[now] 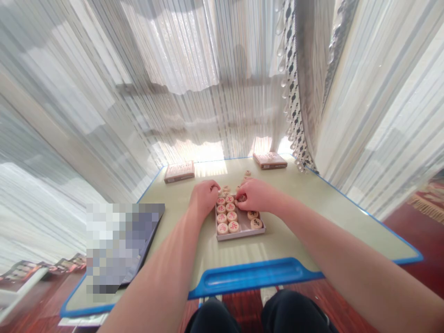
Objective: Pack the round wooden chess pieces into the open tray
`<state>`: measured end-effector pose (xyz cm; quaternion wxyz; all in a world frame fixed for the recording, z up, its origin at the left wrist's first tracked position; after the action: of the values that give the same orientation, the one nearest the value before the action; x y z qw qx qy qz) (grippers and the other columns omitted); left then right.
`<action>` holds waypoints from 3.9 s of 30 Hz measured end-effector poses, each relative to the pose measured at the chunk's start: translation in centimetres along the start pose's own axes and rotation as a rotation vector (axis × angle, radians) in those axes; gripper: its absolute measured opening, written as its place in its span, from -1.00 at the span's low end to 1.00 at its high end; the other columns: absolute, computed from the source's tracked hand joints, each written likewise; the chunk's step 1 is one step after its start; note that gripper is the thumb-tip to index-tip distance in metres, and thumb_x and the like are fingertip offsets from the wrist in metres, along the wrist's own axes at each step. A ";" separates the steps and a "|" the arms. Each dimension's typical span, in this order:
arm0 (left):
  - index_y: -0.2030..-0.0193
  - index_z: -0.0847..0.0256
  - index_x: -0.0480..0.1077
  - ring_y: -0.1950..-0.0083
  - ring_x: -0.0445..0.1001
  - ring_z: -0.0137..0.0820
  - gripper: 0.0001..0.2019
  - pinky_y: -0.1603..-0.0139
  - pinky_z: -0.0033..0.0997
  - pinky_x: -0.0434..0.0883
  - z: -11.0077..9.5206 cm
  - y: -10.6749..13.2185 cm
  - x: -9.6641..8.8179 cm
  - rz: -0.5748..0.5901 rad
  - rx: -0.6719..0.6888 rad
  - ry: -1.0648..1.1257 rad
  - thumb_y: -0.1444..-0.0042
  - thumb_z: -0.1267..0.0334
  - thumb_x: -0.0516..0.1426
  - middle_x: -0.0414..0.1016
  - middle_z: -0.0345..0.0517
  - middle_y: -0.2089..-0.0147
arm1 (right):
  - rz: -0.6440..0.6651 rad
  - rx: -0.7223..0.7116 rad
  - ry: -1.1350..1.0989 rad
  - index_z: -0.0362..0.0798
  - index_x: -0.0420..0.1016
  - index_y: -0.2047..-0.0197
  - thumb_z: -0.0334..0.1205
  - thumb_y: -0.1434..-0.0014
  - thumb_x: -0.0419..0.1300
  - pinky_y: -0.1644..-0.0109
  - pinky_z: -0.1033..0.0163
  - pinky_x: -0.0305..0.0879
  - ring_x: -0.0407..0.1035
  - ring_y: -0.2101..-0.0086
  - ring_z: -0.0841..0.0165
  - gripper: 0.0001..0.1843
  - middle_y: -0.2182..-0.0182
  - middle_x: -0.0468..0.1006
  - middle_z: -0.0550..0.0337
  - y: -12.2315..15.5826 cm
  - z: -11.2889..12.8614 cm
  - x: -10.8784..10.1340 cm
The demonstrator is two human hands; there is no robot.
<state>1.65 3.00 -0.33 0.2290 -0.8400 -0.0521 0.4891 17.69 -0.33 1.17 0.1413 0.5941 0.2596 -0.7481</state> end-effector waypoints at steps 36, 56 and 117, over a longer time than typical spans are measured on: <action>0.46 0.16 0.48 0.28 0.44 -0.37 -0.71 0.18 -0.44 0.33 0.1 0.0 0.0 -0.041 0.021 0.021 0.06 0.33 -0.08 0.54 -0.16 0.38 | -0.029 0.062 -0.013 0.00 0.56 0.45 -0.13 0.05 0.23 0.30 0.29 0.19 0.37 0.30 0.28 -0.86 0.43 0.54 0.14 0.3 0.0 -0.6; 0.25 0.22 0.49 0.11 0.43 -0.30 -0.68 -0.01 -0.33 0.34 0.2 -0.1 0.0 -0.057 0.026 0.102 0.02 0.31 -0.06 0.53 -0.07 0.17 | -0.248 0.307 -0.060 -0.11 0.52 0.15 -0.09 -0.20 -0.01 -0.12 0.14 0.08 0.28 0.02 0.20 -0.63 0.10 0.50 -0.02 -2.3 -8.9 2.3; 0.38 0.27 0.53 0.52 0.34 -0.49 -0.63 0.52 -0.52 0.23 -4.1 1.0 -1.6 0.065 -0.012 0.578 0.04 -0.04 0.14 0.55 -0.10 0.46 | -0.563 -0.179 -0.237 -0.09 0.44 0.27 -0.34 -0.02 0.17 0.15 0.21 0.26 0.33 0.26 0.31 -0.85 0.35 0.49 0.13 0.4 -0.3 -2.4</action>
<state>4.14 0.26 2.25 0.2137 -0.9471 0.0395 0.2361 18.73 -0.76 3.34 0.0098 0.3930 0.4602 -0.7960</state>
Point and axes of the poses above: each hand's wrist, its own y-axis away from the middle knuckle, its own x-axis out of the palm, z = x × y, the point moved 4 cm from there along -y, towards the middle knuckle
